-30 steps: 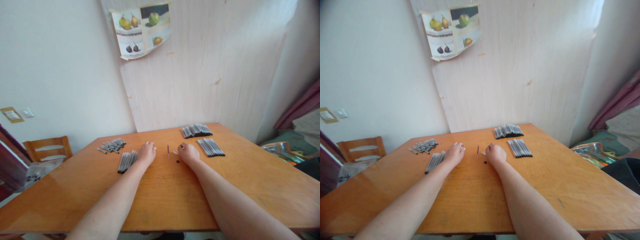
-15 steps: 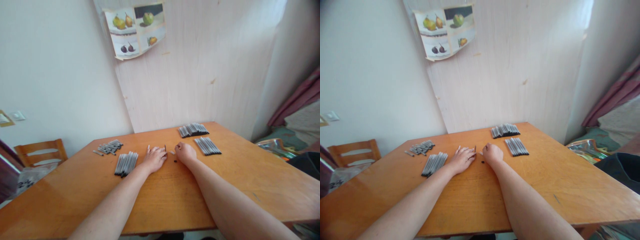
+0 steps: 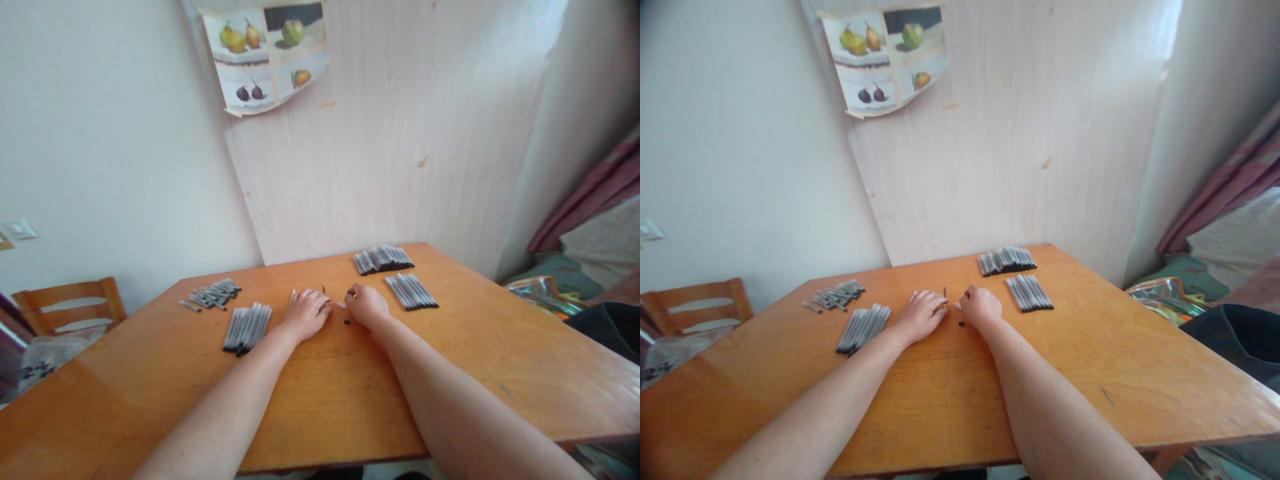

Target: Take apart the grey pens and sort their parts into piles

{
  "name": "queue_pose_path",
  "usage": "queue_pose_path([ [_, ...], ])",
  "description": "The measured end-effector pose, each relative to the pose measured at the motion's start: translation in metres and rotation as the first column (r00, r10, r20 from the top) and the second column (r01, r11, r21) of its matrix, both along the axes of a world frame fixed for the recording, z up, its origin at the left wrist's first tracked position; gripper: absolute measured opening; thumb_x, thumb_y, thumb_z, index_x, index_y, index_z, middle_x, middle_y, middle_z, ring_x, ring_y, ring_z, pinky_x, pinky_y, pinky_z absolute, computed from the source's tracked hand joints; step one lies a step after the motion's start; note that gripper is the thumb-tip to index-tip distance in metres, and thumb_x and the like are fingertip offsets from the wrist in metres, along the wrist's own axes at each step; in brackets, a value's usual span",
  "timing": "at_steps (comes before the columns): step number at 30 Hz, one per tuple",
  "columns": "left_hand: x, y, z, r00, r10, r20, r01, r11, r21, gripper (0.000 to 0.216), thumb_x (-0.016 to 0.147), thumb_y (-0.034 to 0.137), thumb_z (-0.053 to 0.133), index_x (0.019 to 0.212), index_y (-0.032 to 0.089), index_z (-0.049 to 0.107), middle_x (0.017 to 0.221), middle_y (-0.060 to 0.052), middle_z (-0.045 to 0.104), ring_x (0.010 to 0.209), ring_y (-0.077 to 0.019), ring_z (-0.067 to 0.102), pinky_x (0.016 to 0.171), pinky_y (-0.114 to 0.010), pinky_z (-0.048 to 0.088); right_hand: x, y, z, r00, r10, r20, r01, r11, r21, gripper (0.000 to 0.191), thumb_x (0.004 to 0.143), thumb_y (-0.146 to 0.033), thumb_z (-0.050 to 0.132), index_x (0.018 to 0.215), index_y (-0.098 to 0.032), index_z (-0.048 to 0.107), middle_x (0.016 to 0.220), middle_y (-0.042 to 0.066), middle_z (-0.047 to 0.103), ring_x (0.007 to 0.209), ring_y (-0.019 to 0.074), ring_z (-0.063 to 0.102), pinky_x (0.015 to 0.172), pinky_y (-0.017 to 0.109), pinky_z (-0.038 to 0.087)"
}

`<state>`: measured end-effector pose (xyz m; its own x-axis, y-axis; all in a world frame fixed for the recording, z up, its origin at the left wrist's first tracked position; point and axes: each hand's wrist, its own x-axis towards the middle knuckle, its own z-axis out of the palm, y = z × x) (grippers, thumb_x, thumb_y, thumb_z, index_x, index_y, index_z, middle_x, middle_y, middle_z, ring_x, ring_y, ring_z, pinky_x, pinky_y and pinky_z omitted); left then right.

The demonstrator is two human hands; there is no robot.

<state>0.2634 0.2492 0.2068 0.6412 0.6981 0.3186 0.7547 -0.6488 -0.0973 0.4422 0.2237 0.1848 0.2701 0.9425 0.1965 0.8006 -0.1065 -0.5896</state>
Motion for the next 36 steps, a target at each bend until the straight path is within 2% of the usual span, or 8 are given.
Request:
queue_pose_path([
  [4, 0.014, -0.020, -0.004, 0.991, -0.134, 0.027, 0.135, 0.990, -0.036, 0.028, 0.088, 0.039, 0.046, 0.101, 0.025, 0.066, 0.097, -0.007, 0.065, 0.099, -0.0220, 0.054, 0.090, -0.039, 0.041, 0.000, 0.001, -0.003, 0.996, 0.082, 0.018, -0.081, 0.997, -0.011, 0.031, 0.082, -0.039, 0.048, 0.101, -0.025, 0.067, 0.101, 0.008, 0.069, 0.096, 0.0230, 0.062, 0.075, 0.030, 0.044],
  [7, 0.022, -0.030, -0.010, 0.982, -0.186, 0.028, 0.187, 0.981, -0.055, 0.024, 0.085, 0.037, 0.051, 0.098, 0.025, 0.067, 0.100, -0.006, 0.064, 0.097, -0.0216, 0.055, 0.088, -0.038, 0.042, 0.001, 0.000, -0.005, 0.992, 0.120, 0.047, -0.119, 0.993, -0.012, 0.034, 0.082, -0.044, 0.050, 0.104, -0.026, 0.068, 0.105, 0.008, 0.068, 0.098, 0.0232, 0.061, 0.078, 0.031, 0.044],
  [11, 0.022, -0.033, -0.014, 0.971, -0.234, 0.044, 0.236, 0.970, -0.053, 0.021, 0.086, 0.030, 0.051, 0.097, 0.025, 0.068, 0.106, -0.005, 0.063, 0.098, -0.0199, 0.055, 0.089, -0.036, 0.042, 0.001, 0.000, -0.006, 0.985, 0.157, 0.069, -0.156, 0.988, -0.017, 0.033, 0.081, -0.047, 0.051, 0.099, -0.026, 0.070, 0.101, 0.007, 0.069, 0.096, 0.0229, 0.062, 0.076, 0.031, 0.044],
  [15, 0.015, -0.038, -0.014, 0.962, -0.271, 0.031, 0.272, 0.961, -0.051, 0.021, 0.086, 0.026, 0.050, 0.095, 0.023, 0.069, 0.095, -0.006, 0.063, 0.093, -0.0188, 0.055, 0.086, -0.034, 0.043, 0.000, 0.000, -0.004, 0.986, 0.147, 0.075, -0.142, 0.988, -0.065, 0.030, 0.077, -0.042, 0.056, 0.095, -0.023, 0.071, 0.097, 0.008, 0.070, 0.091, 0.0225, 0.063, 0.071, 0.028, 0.043],
  [18, 0.006, -0.047, -0.012, 0.967, -0.253, 0.027, 0.254, 0.966, -0.056, 0.020, 0.086, 0.027, 0.051, 0.092, 0.022, 0.069, 0.089, -0.006, 0.062, 0.090, -0.0186, 0.055, 0.083, -0.032, 0.044, 0.001, -0.001, -0.002, 0.976, 0.203, 0.085, -0.194, 0.976, -0.100, 0.028, 0.073, -0.037, 0.059, 0.091, -0.019, 0.072, 0.093, 0.009, 0.070, 0.087, 0.0214, 0.063, 0.067, 0.025, 0.042],
  [22, -0.009, -0.062, -0.011, 0.982, -0.186, 0.047, 0.189, 0.978, -0.093, 0.021, 0.086, 0.032, 0.051, 0.091, 0.022, 0.069, 0.086, -0.006, 0.060, 0.089, -0.0193, 0.055, 0.080, -0.032, 0.044, 0.003, -0.007, 0.004, 0.921, 0.384, 0.070, -0.368, 0.915, -0.166, 0.020, 0.069, -0.026, 0.060, 0.080, -0.015, 0.073, 0.079, 0.006, 0.070, 0.073, 0.0169, 0.062, 0.059, 0.021, 0.039],
  [27, -0.024, -0.080, -0.009, 0.987, -0.144, 0.077, 0.152, 0.981, -0.122, 0.022, 0.086, 0.033, 0.051, 0.090, 0.023, 0.070, 0.087, -0.006, 0.060, 0.089, -0.0194, 0.056, 0.079, -0.032, 0.044, 0.006, -0.019, 0.012, 0.803, 0.596, 0.019, -0.577, 0.785, -0.225, 0.019, 0.065, -0.019, 0.056, 0.075, -0.014, 0.072, 0.066, 0.002, 0.066, 0.060, 0.0122, 0.055, 0.051, 0.019, 0.034],
  [36, -0.038, -0.094, -0.017, 0.983, -0.089, 0.162, 0.108, 0.988, -0.111, 0.026, 0.086, 0.036, 0.051, 0.102, 0.022, 0.067, 0.095, -0.007, 0.063, 0.094, -0.0200, 0.056, 0.083, -0.033, 0.043, 0.011, -0.020, 0.007, 0.754, 0.646, -0.117, -0.655, 0.730, -0.195, 0.022, 0.067, -0.021, 0.054, 0.080, -0.014, 0.070, 0.066, 0.001, 0.064, 0.058, 0.0110, 0.052, 0.051, 0.019, 0.034],
])
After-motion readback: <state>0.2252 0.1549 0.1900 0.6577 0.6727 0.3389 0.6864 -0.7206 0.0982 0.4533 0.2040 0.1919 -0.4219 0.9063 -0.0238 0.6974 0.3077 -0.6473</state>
